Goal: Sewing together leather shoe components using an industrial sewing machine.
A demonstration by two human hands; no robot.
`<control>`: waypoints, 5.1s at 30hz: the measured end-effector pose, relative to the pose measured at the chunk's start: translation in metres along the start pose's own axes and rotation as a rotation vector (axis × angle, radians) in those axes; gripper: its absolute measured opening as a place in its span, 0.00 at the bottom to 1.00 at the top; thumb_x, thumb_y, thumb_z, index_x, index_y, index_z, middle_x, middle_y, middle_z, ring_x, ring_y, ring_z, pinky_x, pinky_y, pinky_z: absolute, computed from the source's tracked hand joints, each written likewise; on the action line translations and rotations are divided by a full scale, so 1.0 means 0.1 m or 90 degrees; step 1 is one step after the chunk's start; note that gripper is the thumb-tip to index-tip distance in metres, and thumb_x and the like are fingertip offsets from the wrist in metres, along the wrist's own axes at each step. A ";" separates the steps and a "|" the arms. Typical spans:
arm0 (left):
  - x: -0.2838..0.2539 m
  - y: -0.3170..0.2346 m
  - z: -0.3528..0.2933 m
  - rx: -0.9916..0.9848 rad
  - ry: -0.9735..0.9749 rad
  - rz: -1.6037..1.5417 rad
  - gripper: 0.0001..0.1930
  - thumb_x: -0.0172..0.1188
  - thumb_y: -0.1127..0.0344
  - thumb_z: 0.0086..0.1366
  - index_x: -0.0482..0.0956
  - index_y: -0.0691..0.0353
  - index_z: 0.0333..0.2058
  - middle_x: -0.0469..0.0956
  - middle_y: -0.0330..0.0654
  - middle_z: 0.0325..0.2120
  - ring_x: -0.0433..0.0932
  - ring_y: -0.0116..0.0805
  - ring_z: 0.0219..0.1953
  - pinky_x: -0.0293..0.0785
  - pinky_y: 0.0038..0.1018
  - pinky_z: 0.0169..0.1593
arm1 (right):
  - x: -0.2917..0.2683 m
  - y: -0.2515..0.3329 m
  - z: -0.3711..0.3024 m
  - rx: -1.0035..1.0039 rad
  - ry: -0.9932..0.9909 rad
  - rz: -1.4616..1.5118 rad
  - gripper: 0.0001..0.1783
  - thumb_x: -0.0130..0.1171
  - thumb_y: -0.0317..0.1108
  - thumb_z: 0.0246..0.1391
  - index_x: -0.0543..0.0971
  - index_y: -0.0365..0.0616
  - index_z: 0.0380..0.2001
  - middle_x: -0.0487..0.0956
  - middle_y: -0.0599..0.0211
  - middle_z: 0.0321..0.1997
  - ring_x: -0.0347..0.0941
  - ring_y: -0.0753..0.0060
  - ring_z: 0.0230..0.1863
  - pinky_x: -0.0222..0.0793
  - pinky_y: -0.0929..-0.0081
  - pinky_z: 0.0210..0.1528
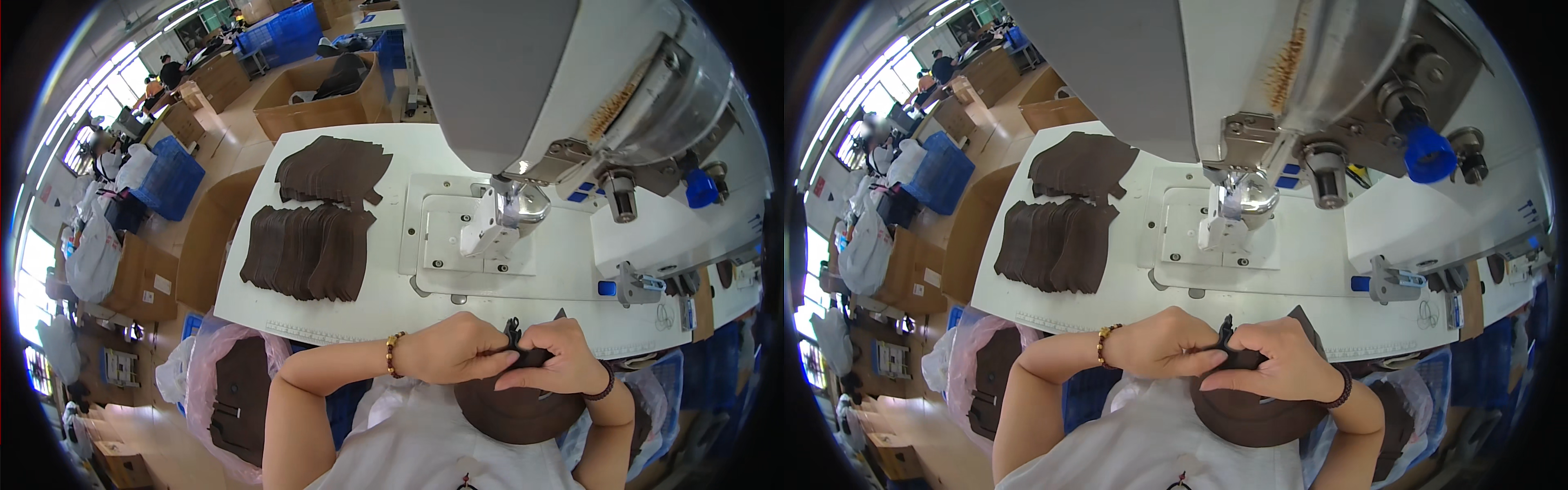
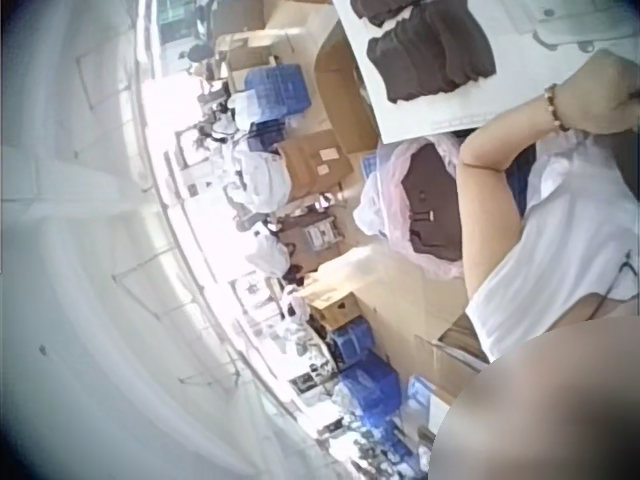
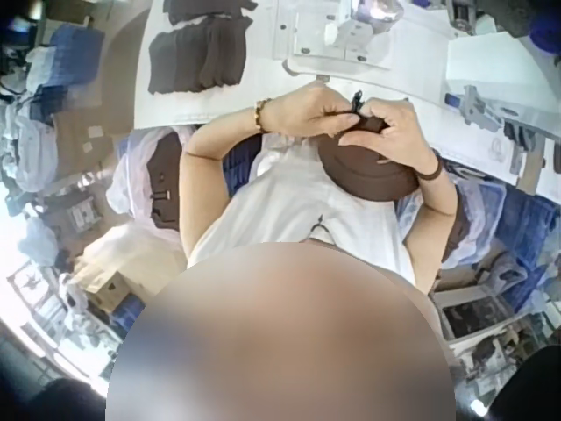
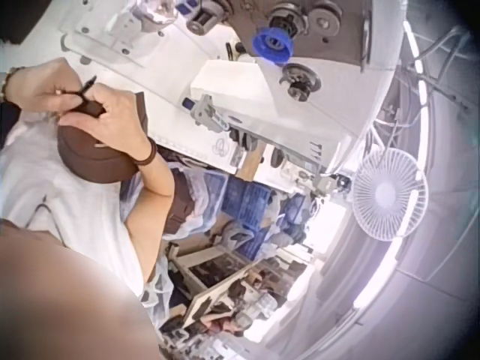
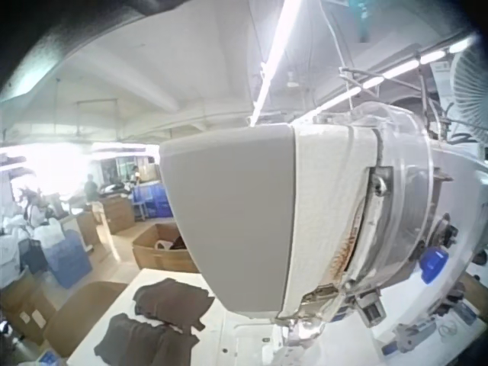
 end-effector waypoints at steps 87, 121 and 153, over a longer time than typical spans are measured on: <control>-2.24 3.25 0.11 -0.574 -0.325 0.692 0.10 0.63 0.65 0.57 0.81 0.68 0.26 0.81 0.48 0.25 0.81 0.45 0.30 0.76 0.32 0.38 | -0.91 -0.91 0.47 -0.080 -0.288 -0.056 0.09 0.68 0.33 0.48 0.82 0.43 0.32 0.82 0.68 0.32 0.78 0.74 0.34 0.71 0.76 0.39; -0.61 0.42 0.52 0.477 -0.376 0.691 0.13 0.64 0.77 0.45 0.83 0.68 0.34 0.80 0.44 0.36 0.81 0.37 0.39 0.80 0.23 0.36 | -0.76 -0.82 0.50 -0.140 -0.251 0.222 0.18 0.72 0.29 0.39 0.82 0.41 0.38 0.83 0.63 0.39 0.80 0.69 0.40 0.74 0.73 0.45; -0.75 0.40 0.53 0.507 -0.301 0.769 0.12 0.62 0.75 0.50 0.82 0.67 0.36 0.79 0.41 0.37 0.80 0.35 0.41 0.81 0.26 0.43 | -0.80 -1.49 0.49 -0.133 -0.107 0.384 0.28 0.69 0.45 0.44 0.79 0.39 0.45 0.81 0.59 0.45 0.78 0.64 0.48 0.72 0.69 0.51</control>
Point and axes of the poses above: each hand's wrist, its own z-axis towards the middle knuckle, its own x-axis out of the palm, y = z × x, the point moved 1 cm from there along z, towards the middle knuckle
